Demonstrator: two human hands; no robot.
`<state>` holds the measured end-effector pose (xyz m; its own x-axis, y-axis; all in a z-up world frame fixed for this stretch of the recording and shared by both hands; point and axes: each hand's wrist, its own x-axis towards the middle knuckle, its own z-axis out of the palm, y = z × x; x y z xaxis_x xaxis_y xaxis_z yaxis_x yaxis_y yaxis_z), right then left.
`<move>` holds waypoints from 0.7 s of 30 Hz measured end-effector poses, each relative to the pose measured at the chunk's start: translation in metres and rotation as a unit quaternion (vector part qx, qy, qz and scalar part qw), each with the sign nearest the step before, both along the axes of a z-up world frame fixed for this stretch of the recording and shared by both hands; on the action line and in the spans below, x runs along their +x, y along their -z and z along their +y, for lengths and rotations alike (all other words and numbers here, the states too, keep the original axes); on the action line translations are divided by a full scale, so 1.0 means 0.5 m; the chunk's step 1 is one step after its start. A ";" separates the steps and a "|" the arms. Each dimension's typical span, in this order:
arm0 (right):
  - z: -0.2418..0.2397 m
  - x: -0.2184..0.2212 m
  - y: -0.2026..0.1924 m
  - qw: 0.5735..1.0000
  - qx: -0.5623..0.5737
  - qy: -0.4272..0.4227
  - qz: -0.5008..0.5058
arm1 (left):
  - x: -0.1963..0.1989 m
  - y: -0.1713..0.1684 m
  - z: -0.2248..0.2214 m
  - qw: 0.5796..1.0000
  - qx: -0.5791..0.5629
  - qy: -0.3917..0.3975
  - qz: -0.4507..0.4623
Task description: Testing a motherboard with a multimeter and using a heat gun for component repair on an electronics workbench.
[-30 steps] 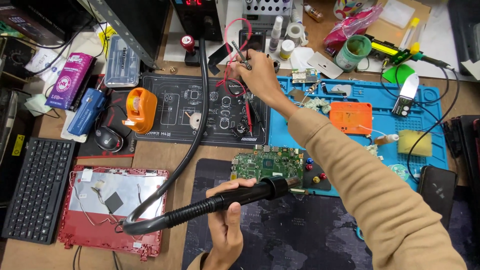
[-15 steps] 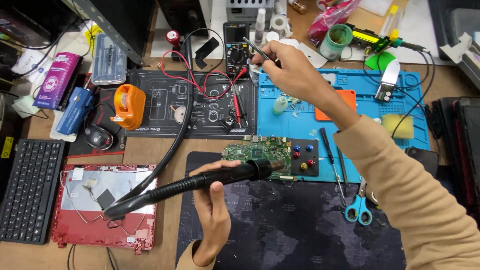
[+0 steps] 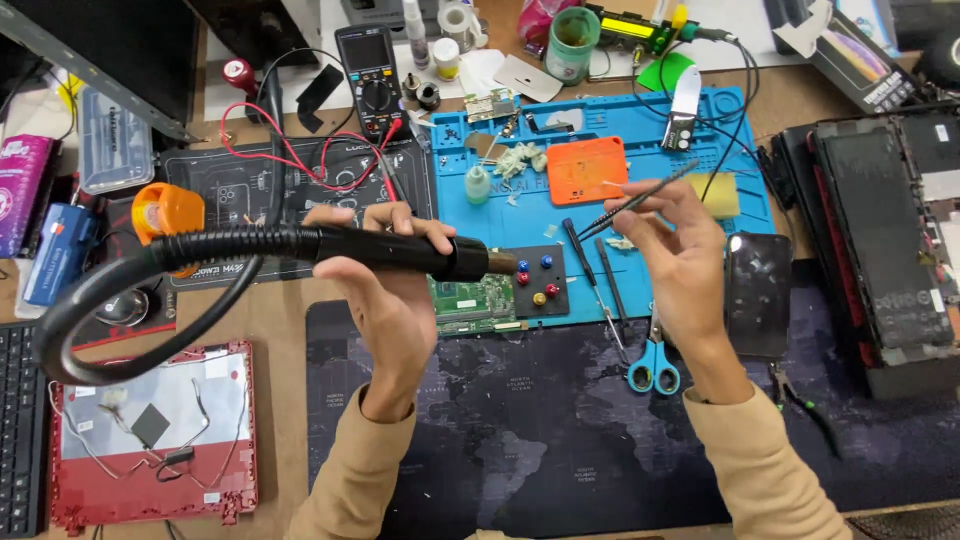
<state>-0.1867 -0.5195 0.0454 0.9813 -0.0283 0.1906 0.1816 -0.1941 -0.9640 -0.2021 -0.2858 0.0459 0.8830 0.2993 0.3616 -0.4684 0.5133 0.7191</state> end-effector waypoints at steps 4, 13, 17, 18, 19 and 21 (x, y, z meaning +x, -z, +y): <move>-0.031 -0.042 0.089 0.995 0.056 0.077 -0.019 | 0.033 0.020 -0.020 0.994 0.107 0.003 0.002; -0.045 -0.079 0.170 0.986 0.128 0.105 -0.003 | 0.027 0.022 -0.049 0.976 0.214 0.044 -0.012; -0.051 -0.039 0.154 0.991 0.077 0.091 -0.067 | 0.039 0.017 -0.061 0.969 0.247 0.009 0.001; -0.052 -0.024 0.151 0.991 0.076 0.092 -0.067 | 0.044 0.015 -0.064 0.969 0.246 0.010 0.001; -0.053 -0.008 0.148 0.990 0.058 0.096 -0.088 | 0.050 0.012 -0.066 0.971 0.240 0.001 0.014; -0.054 0.019 0.146 0.988 0.039 0.099 -0.108 | 0.064 0.018 -0.070 0.972 0.233 -0.008 0.027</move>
